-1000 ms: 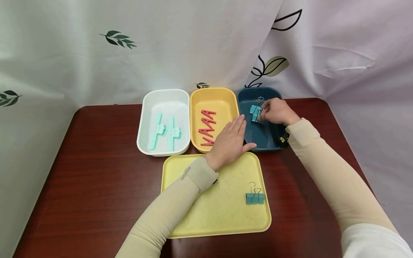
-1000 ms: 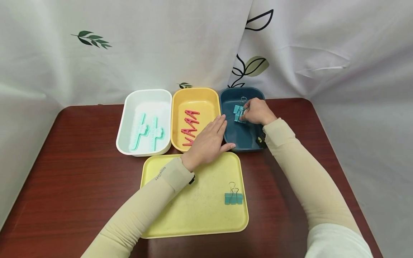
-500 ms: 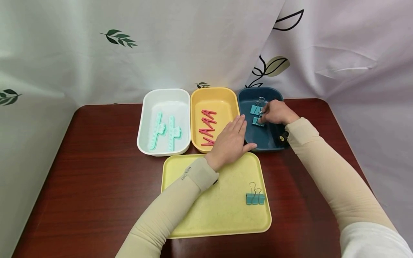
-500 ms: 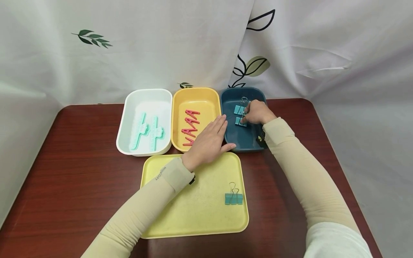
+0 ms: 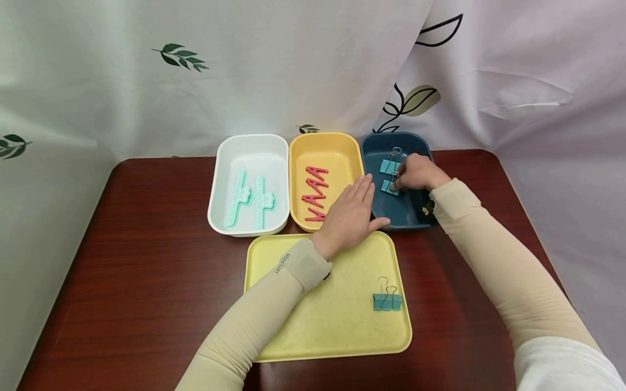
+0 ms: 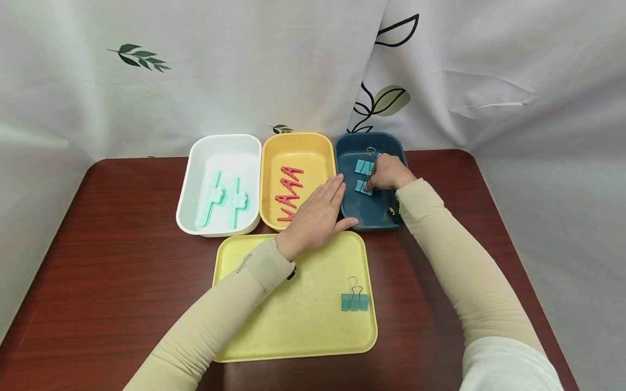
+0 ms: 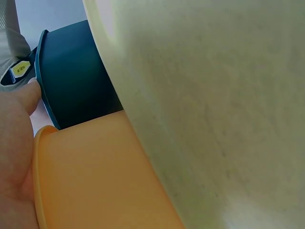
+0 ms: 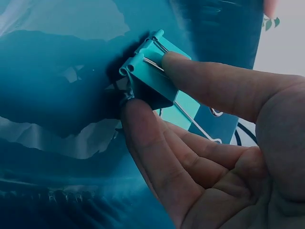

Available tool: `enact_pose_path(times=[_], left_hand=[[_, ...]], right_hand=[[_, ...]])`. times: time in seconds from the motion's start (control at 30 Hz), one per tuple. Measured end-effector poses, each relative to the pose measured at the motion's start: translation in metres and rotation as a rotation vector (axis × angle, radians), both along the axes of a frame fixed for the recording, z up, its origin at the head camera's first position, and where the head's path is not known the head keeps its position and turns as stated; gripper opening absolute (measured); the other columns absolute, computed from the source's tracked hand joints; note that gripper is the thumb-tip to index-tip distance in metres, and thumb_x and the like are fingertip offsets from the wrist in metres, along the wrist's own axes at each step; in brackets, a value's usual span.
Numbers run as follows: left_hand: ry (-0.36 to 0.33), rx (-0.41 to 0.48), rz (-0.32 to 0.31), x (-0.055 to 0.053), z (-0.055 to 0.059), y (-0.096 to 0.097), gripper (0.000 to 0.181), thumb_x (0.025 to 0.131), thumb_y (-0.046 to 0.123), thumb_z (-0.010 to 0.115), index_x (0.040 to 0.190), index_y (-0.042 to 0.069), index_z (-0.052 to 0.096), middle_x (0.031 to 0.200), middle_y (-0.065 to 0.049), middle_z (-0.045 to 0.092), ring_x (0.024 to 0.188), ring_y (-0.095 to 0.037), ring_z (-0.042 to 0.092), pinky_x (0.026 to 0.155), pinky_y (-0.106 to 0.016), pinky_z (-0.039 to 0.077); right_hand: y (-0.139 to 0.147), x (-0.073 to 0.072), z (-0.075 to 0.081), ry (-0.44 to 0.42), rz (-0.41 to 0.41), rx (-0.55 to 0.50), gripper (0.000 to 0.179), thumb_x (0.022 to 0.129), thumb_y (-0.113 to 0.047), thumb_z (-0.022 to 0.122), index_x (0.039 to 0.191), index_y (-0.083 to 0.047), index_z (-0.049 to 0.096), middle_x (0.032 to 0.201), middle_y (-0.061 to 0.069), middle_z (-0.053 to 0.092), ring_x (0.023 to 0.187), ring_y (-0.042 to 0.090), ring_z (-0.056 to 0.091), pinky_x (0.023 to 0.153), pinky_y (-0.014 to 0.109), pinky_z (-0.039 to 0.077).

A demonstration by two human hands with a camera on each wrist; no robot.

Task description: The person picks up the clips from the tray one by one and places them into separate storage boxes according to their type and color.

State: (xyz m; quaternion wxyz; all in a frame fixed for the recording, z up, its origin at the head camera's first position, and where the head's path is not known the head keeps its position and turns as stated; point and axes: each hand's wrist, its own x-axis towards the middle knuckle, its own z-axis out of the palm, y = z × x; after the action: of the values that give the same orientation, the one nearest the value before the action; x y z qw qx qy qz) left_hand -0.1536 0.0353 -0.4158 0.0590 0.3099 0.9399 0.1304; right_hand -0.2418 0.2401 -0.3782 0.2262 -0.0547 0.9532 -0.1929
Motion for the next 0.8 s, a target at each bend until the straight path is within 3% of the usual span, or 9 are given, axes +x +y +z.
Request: enact_pose_path(times=[0.2, 0.33, 0.57, 0.8], left_hand=[[-0.011, -0.001, -0.002, 0.0006, -0.0002, 0.0002, 0.087, 0.100, 0.064, 0.040, 0.159, 0.002, 0.024, 0.168, -0.011, 0.007, 0.155, -0.022, 0.000, 0.122, -0.034, 0.005], [-0.011, 0.000, -0.003, 0.0007, 0.0001, 0.0000, 0.086, 0.100, 0.064, 0.040, 0.159, 0.002, 0.024, 0.168, -0.011, 0.007, 0.155, -0.023, -0.001, 0.123, -0.034, 0.005], [0.005, -0.004, -0.006, 0.0002, 0.0004, -0.0002, 0.086, 0.101, 0.063, 0.039, 0.158, 0.001, 0.025, 0.168, -0.012, 0.008, 0.155, -0.023, 0.000, 0.123, -0.035, 0.007], [0.014, 0.006, -0.006, 0.0000, -0.0008, -0.0002, 0.086, 0.101, 0.063, 0.040, 0.158, 0.001, 0.026, 0.168, -0.012, 0.009, 0.155, -0.024, 0.001, 0.123, -0.036, 0.008]], right_hand=[[-0.0005, 0.0003, -0.0015, 0.002, -0.009, 0.012, 0.051, 0.089, -0.018, 0.076, 0.123, 0.018, 0.061, 0.115, 0.032, 0.066, 0.101, 0.040, 0.063, 0.092, 0.056, 0.051], [-0.0009, 0.0005, -0.0014, 0.001, -0.032, 0.009, 0.045, 0.088, -0.017, 0.077, 0.118, 0.013, 0.065, 0.104, 0.027, 0.069, 0.094, 0.036, 0.063, 0.088, 0.053, 0.053], [-0.0034, 0.0012, -0.0009, 0.031, -0.033, 0.014, 0.024, 0.085, -0.017, 0.080, 0.094, 0.003, 0.071, 0.088, 0.016, 0.068, 0.080, 0.029, 0.058, 0.069, 0.039, 0.049], [-0.0028, -0.0004, -0.0013, 0.027, -0.017, 0.024, 0.021, 0.086, -0.019, 0.079, 0.082, 0.000, 0.070, 0.075, 0.009, 0.064, 0.074, 0.026, 0.053, 0.063, 0.035, 0.045]])
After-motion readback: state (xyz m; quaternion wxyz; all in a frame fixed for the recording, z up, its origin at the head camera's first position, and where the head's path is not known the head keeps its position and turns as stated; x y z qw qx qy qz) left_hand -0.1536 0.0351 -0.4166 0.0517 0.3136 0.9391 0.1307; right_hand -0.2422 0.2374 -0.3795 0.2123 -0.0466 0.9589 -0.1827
